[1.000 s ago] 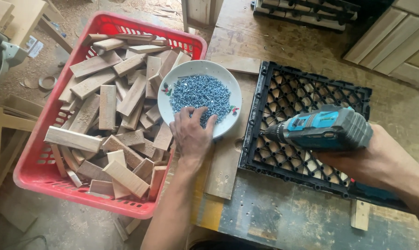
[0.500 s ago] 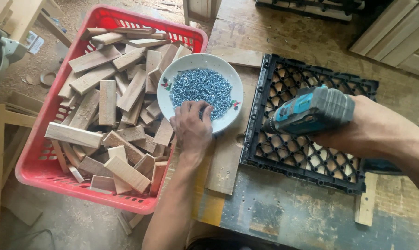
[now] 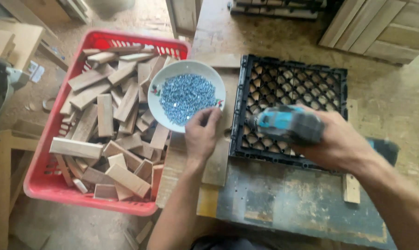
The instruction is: Assembling wooden floor tiles by screwing wooden slats onto a plastic grid base using a power drill.
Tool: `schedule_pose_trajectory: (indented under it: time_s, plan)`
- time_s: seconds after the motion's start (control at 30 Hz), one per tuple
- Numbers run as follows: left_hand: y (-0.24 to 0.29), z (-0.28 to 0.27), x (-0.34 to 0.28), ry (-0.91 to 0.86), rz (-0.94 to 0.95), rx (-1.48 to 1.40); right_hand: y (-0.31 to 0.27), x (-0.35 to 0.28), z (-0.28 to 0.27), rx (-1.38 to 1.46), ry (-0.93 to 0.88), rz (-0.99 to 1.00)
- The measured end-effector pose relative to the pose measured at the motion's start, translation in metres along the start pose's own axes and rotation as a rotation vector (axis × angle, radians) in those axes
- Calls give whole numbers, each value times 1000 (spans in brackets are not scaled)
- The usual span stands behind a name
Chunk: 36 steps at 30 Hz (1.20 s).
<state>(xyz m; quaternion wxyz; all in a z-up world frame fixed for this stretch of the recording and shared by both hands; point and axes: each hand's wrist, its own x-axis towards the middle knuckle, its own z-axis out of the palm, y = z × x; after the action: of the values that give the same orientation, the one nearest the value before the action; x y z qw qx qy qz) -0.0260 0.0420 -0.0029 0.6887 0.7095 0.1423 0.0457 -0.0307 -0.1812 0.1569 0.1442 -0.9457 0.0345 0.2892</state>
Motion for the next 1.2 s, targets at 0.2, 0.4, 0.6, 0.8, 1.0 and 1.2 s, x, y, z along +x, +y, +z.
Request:
schedule_pose_trajectory:
  time_s: [0.2, 0.4, 0.6, 0.8, 1.0, 1.2]
  plan:
    - [-2, 58, -21, -113, -629, -818, 99, -20, 56, 766, 333, 189]
    - [-50, 121, -17, -234, -735, -1028, 160, -32, 80, 721, 562, -5]
    - [-48, 149, -21, -182, -768, -1036, 176, -27, 74, 748, 479, 48]
    - [-30, 157, -21, -206, -772, -1009, 181, -14, 61, 755, 384, 75]
    - [-15, 165, -16, -212, -886, -1042, 187, -10, 28, 875, 371, -310]
    - [-18, 176, -8, -205, -830, -1137, 226, -5, -7, 839, 435, -91]
